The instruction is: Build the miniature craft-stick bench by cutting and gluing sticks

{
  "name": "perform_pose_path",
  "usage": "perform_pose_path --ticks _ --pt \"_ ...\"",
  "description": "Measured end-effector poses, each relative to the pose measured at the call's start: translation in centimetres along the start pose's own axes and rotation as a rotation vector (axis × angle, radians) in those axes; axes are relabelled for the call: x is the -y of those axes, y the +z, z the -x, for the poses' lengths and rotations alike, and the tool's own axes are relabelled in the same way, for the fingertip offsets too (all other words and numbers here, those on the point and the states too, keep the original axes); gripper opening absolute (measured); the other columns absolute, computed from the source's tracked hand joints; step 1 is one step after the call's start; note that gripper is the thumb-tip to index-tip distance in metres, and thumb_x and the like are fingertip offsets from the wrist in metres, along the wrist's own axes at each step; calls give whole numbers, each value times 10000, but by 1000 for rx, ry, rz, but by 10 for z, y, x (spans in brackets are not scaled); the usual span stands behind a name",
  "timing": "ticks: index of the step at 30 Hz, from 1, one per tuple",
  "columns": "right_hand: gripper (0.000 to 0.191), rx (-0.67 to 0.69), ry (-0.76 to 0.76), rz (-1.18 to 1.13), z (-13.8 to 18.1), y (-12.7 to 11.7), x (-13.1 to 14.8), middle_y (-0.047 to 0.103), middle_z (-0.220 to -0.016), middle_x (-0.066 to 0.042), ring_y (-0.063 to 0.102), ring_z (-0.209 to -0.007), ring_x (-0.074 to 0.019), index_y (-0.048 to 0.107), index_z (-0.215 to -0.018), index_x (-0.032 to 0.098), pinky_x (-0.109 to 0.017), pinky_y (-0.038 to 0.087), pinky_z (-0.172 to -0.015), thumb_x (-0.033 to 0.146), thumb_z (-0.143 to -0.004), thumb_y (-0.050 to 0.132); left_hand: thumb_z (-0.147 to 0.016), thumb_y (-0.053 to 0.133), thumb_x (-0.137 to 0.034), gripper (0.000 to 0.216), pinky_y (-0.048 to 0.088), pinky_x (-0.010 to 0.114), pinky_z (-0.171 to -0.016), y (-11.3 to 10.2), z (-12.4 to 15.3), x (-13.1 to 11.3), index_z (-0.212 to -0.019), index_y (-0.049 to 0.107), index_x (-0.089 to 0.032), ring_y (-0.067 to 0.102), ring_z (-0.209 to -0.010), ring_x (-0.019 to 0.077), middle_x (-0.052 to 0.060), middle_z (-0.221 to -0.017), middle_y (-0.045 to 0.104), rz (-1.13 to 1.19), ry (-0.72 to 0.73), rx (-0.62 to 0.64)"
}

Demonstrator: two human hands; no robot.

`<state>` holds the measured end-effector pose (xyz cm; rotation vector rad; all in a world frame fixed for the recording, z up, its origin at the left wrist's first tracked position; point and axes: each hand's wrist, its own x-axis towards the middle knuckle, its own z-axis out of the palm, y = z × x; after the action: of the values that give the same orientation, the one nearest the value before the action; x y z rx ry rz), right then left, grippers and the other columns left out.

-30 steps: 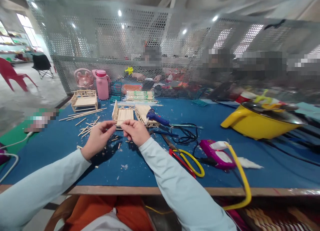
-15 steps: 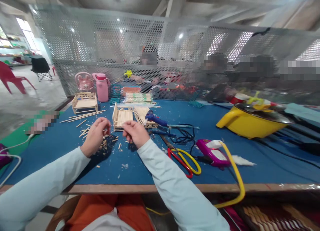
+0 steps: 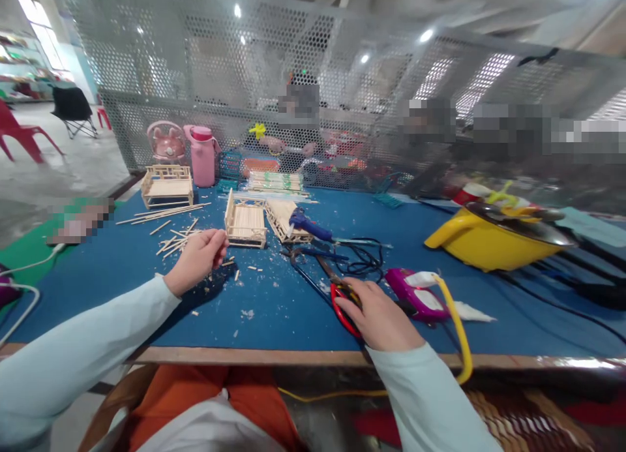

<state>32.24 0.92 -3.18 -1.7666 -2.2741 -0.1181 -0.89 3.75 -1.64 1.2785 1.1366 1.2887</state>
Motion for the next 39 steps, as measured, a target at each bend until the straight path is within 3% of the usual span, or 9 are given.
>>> perform_pose_path --ticks 5,11,16,21,27,30,33,36,39 --pt "362 -79 -39 92 -13 -3 22 665 -912 -134 624 -874 -268 654 -1000 141 -376 476 -786 419 -834 491 -821 471 -442 309 325 172 -402 3 5 0 -673 462 -171 418 -420 53 -59 -538 455 26 -18 107" --pt "115 69 -42 204 -40 6 65 673 -872 -101 618 -830 -253 659 -840 176 -310 411 -664 216 -811 555 -794 493 -474 314 334 177 -417 2 9 -6 -737 501 -165 422 -445 56 -53 -576 462 60 -14 178" --pt "202 -21 0 173 -40 10 60 683 -778 -132 641 -659 -242 583 -943 113 -317 386 -586 156 -869 401 -783 512 -529 368 321 187 -411 4 12 -7 -744 512 -163 408 -432 57 -49 -578 467 49 63 152" --pt "180 -147 -36 52 -34 15 49 686 -835 -133 661 -744 -239 508 -938 151 -336 456 -672 210 -870 352 -821 467 -515 364 319 198 -417 8 15 -4 -760 518 -160 417 -434 64 -45 -594 470 11 120 165" --pt "145 -249 -31 -520 -19 13 56 645 -777 -64 631 -683 -189 448 -916 224 -325 499 -666 312 -901 333 -888 397 -423 313 416 225 -543 6 17 -1 -795 550 -166 488 -552 102 -9 -659 501 -153 228 183" --pt "176 -262 53 -750 -12 -1 72 596 -745 -37 578 -655 -163 457 -952 228 -300 485 -652 369 -914 360 -900 400 -371 308 420 337 -903 6 22 -5 -773 596 -169 543 -1004 195 104 -1007 571 -293 418 212" --pt "218 -224 54 -1051 -12 -14 95 504 -655 5 483 -587 -137 475 -916 226 -272 437 -574 435 -895 416 -896 421 -356 301 263 399 -1071 8 31 -12 -768 626 -177 311 -1318 250 120 -1367 401 -346 492 365" --pt "224 -80 42 -1441 -20 -19 120 402 -568 51 382 -496 -104 482 -853 226 -246 386 -504 449 -857 491 -906 389 -375 327 367 353 -966 11 36 -16 -742 596 -182 461 -1147 227 123 -1176 532 -329 460 467" --pt "206 48 75 -1704 -33 -17 140 452 -609 45 400 -490 -80 468 -751 220 -203 354 -458 371 -770 608 -919 333 -392 361 408 298 -781 12 38 -19 -679 516 -192 493 -809 181 50 -758 537 -345 457 388"
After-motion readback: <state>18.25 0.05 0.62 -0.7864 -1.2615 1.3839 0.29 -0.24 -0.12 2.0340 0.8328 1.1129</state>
